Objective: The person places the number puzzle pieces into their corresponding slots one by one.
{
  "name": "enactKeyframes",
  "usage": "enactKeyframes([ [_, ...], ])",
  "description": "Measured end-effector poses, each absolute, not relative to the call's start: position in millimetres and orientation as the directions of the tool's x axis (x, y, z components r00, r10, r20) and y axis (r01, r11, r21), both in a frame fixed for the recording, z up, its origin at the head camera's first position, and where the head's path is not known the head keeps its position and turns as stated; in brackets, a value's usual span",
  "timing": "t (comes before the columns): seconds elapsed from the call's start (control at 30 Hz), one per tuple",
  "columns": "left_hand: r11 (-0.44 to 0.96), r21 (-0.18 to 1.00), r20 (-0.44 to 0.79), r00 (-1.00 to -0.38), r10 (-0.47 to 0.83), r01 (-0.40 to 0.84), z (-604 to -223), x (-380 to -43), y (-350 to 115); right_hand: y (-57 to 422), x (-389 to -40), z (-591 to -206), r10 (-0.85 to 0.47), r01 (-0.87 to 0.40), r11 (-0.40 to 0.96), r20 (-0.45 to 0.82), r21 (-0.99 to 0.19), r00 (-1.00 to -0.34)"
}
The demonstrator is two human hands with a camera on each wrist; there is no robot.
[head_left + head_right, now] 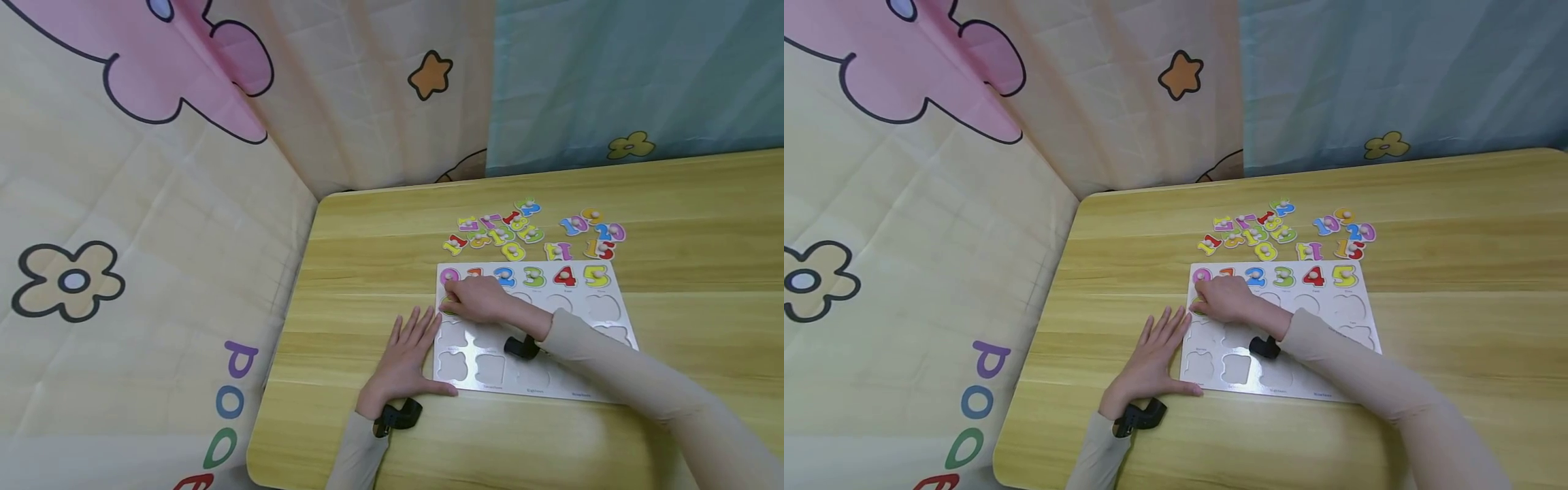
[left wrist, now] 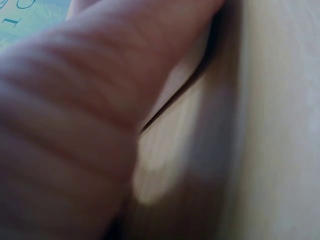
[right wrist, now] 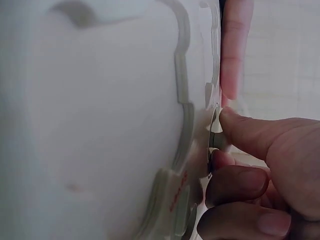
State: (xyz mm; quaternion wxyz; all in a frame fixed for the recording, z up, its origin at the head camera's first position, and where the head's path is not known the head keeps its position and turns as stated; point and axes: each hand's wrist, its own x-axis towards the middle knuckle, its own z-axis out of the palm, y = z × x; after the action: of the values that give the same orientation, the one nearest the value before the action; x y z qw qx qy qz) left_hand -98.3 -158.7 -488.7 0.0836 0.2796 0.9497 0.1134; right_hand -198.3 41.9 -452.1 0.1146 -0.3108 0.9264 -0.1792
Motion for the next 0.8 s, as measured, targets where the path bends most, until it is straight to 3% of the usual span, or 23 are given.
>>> enactKeyframes([
  [0.8, 0.817, 0.263, -0.095, -0.829, 0.551, 0.512, -487.5, -98.2, -159.2, 42.5, -201.2, -452.0, -0.610, -0.531, 0.748, -0.098, -0.397, -0.786],
])
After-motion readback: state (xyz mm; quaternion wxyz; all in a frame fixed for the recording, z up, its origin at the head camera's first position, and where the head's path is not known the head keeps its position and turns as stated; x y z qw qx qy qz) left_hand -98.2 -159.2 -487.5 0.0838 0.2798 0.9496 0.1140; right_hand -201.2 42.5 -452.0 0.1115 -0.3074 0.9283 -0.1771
